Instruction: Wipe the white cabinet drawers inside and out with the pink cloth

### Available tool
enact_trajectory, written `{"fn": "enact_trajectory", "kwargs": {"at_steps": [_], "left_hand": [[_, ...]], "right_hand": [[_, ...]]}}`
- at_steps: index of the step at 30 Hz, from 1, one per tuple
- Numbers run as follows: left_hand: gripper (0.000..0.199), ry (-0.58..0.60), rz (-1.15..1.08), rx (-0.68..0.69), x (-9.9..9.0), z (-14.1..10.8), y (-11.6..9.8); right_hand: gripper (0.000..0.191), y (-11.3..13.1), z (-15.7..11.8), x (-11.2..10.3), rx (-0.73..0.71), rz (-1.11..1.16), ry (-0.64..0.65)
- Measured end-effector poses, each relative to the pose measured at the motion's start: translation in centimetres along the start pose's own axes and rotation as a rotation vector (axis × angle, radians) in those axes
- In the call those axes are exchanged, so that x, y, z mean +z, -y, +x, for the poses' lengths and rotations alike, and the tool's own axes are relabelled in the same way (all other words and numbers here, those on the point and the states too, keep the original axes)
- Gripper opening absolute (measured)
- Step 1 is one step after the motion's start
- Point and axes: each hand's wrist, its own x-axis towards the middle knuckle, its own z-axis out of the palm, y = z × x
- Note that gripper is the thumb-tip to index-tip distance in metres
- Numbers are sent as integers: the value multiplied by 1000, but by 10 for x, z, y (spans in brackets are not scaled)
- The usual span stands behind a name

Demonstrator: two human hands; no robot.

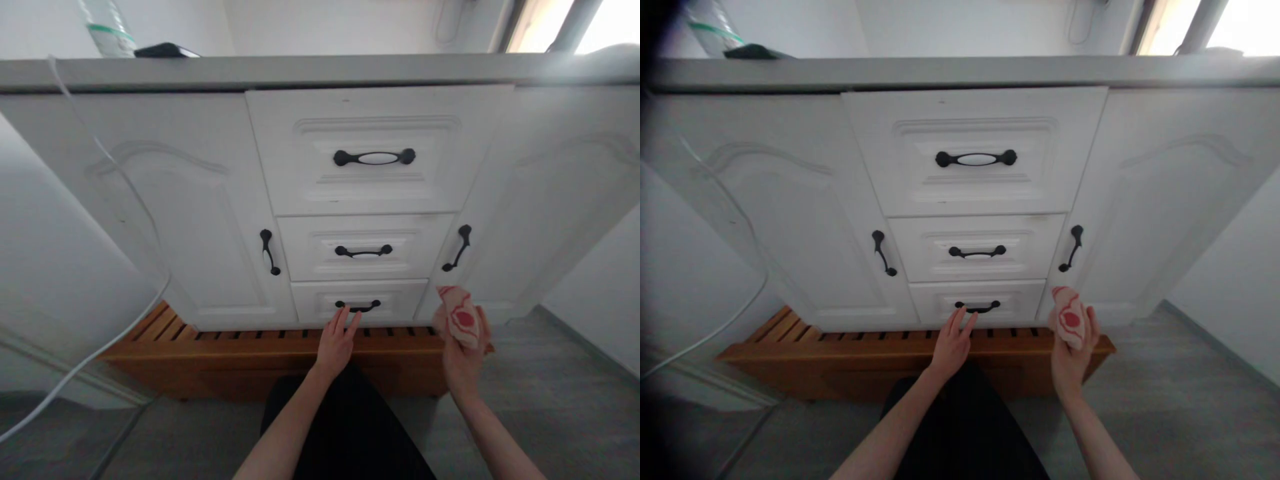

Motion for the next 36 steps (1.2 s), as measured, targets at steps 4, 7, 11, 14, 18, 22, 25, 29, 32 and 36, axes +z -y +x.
{"fn": "enact_trajectory", "kwargs": {"at_steps": [4, 7, 11, 14, 18, 22, 25, 29, 32, 36], "left_hand": [[79, -87, -75, -309, 4, -84, -6], [78, -18, -185, -587, 20, -143, -35], [85, 263, -313, -824, 41, -180, -73], [91, 499, -432, -781, 44, -178, -78], [89, 589, -483, -748, 42, -161, -60], [83, 608, -411, -766, 48, -155, -45], [77, 607, -391, -766, 53, -160, -41], [68, 600, -390, -782, 56, -165, -41], [68, 592, -402, -779, 56, -165, -42], [70, 601, -400, -777, 55, -166, -42]], "right_hand": [[79, -9, 19, 78, -327, -157, 123], [92, 0, -12, 126, -398, -283, 190], [93, 40, -65, 164, -518, -348, 311], [87, 76, -93, 184, -609, -342, 367], [68, 122, -113, 215, -889, -246, 604], [62, 155, -104, 239, -1187, -149, 839], [61, 151, -71, 234, -1343, -112, 1030], [56, 115, -15, 192, -1321, -169, 1205], [58, 82, 25, 151, -1192, -217, 1238], [64, 35, 68, 99, -1039, -245, 1178]]}}
